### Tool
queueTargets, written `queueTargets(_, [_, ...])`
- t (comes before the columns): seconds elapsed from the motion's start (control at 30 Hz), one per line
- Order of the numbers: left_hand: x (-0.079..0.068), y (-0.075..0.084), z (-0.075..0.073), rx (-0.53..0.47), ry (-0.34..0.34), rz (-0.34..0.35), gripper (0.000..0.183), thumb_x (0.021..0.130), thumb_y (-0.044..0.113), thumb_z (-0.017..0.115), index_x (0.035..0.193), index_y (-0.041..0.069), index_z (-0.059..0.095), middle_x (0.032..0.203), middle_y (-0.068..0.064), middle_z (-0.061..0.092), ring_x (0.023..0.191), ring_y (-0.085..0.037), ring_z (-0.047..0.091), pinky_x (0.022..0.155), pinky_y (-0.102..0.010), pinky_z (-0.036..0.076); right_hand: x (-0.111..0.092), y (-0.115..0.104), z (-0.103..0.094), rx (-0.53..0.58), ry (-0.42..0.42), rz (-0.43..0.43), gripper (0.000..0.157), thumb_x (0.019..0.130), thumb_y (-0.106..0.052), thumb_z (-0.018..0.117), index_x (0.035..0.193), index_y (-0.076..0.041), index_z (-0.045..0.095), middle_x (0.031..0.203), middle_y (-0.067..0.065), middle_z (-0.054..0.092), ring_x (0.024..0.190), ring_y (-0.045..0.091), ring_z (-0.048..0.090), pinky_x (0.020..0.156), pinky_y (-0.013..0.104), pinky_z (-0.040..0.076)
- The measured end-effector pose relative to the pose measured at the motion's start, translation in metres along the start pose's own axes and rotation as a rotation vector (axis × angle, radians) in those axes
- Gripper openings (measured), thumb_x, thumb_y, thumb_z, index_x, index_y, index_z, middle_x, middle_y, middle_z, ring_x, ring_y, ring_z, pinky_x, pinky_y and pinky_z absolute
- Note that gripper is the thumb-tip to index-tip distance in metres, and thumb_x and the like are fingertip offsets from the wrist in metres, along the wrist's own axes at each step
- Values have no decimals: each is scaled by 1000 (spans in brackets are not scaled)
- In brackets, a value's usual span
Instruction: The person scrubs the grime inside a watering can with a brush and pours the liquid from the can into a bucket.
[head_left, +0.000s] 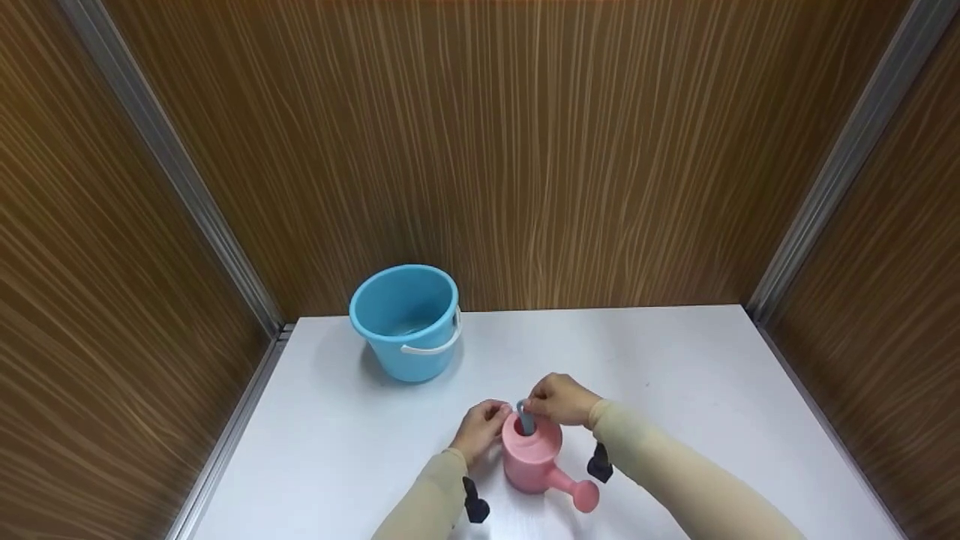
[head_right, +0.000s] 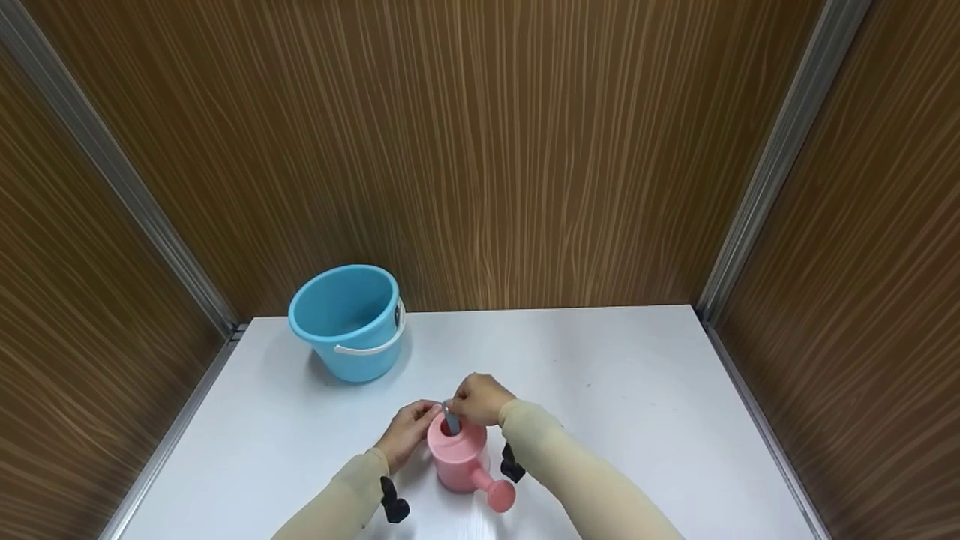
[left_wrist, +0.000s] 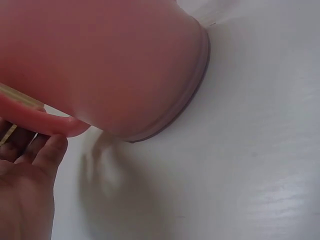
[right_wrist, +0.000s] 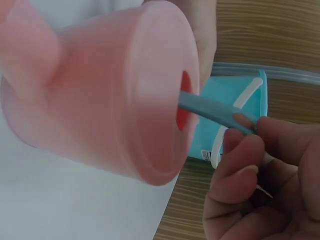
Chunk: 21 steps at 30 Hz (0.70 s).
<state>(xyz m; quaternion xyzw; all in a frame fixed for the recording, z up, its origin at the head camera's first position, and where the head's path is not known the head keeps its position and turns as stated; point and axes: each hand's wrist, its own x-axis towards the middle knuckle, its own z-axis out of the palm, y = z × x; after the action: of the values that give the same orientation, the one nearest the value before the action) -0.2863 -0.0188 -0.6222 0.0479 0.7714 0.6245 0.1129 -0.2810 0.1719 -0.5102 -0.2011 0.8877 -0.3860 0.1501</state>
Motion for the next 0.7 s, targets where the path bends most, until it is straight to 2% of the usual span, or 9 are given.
queueTargets(0.1, [1, -3, -2, 9, 3, 2, 33, 99, 30, 54, 116, 2, 60, 105, -4, 62, 99, -17, 58, 88, -36, 48, -1, 1, 3, -31, 11, 10, 19, 91, -14, 64, 81, -1, 73, 71, 9, 67, 59, 9, 49, 53, 25, 40])
queueTargets(0.27, [2, -7, -5, 64, 13, -3, 31, 98, 35, 55, 111, 8, 62, 100, -1, 62, 91, -14, 57, 83, -33, 48, -1, 4, 4, 9, 33, 53, 20, 91, -15, 64, 79, -2, 73, 67, 4, 65, 57, 9, 49, 53, 24, 40])
queueTargets(0.33, [1, -7, -6, 70, 16, -6, 33, 97, 38, 56, 110, 8, 62, 98, -1, 62, 90, -14, 58, 81, -33, 48, -1, 7, 4, 46, 38, 75, 21, 92, -15, 63, 78, -2, 73, 65, 2, 62, 57, 9, 48, 53, 23, 40])
queueTargets(0.5, [-2, -8, -8, 13, 10, -16, 42, 93, 47, 58, 108, 8, 62, 94, -2, 61, 87, -15, 58, 81, -34, 49, -2, 13, 4, 165, 49, 127, 21, 94, -13, 59, 82, 0, 72, 64, -1, 57, 58, 9, 48, 54, 24, 41])
queueTargets(0.7, [-4, -11, -12, -19, 13, -25, 36, 95, 42, 58, 106, 8, 61, 93, -3, 60, 87, -15, 58, 84, -37, 49, -1, 16, -3, 278, 59, 134, 22, 97, -12, 56, 89, 3, 70, 72, 2, 62, 65, 12, 53, 60, 26, 45])
